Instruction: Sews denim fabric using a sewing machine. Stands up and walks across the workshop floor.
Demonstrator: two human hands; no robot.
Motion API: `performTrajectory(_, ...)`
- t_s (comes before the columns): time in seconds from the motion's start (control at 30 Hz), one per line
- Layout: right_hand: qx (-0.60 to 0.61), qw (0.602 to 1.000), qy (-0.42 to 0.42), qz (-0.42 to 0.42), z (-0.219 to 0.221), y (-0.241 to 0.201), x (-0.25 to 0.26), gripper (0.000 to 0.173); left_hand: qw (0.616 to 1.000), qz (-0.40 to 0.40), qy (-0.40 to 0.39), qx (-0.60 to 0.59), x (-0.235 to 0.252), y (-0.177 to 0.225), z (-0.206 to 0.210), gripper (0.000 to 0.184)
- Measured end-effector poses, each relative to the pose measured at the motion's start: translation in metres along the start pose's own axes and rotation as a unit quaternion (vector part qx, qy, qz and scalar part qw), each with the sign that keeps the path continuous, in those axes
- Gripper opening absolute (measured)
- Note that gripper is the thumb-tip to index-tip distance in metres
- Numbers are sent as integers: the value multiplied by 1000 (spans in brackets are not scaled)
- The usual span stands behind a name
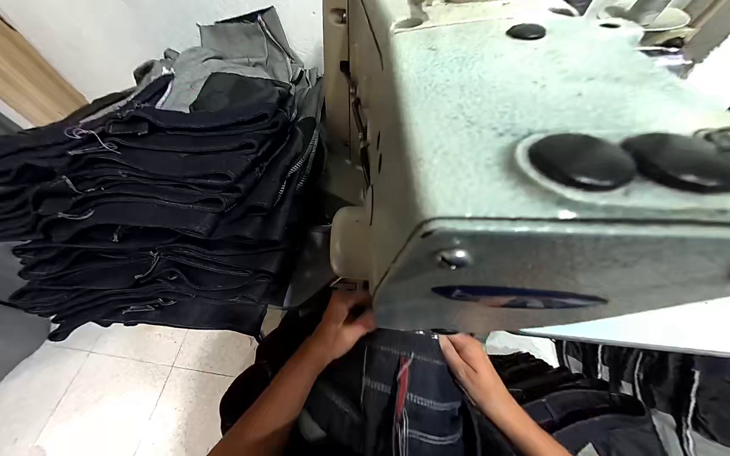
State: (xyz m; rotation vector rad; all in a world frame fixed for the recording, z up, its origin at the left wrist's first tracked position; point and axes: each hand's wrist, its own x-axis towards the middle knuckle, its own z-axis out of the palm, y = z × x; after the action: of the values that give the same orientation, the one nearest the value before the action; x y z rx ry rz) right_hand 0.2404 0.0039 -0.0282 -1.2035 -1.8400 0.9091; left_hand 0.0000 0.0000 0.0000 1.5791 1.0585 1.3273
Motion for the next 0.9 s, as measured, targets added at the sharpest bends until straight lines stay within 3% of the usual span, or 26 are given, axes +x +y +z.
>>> performTrajectory(0.07,-92,992,42,-80,-16,0,-18,41,998,41,-36,-37,-10,6,-1,19)
performTrajectory(0.17,-219,941,86,-242,-46,-27,-32,18,997,76,-10,19,-9,9,-8,20)
performTrajectory(0.23,-237,915,6,-328,-49,-55,-48,12,993,73,7,87,-9,14,-12,24)
performTrajectory(0.33,-273,867,-99,-406,-29,-73,-59,31,990,53,14,131,-12,20,-11,29)
performTrajectory(0.4,-289,862,-77,-409,-20,-73,-53,40,983,38,37,175,-14,27,-8,32)
performTrajectory(0.5,-284,878,24,-385,-22,-77,-37,39,953,59,98,281,-22,44,-1,38)
performTrajectory(0.57,-254,887,82,-377,-27,-73,-28,31,918,115,134,354,-30,50,5,32)
performTrajectory(0.63,-229,893,114,-371,-27,-63,-24,14,914,127,101,372,-43,57,10,26)
performTrajectory(0.73,-213,905,90,-357,-23,-49,-33,8,926,89,35,366,-64,71,17,22)
performTrajectory(0.9,-205,907,42,-366,-16,-44,-50,17,948,31,29,315,-77,79,28,25)
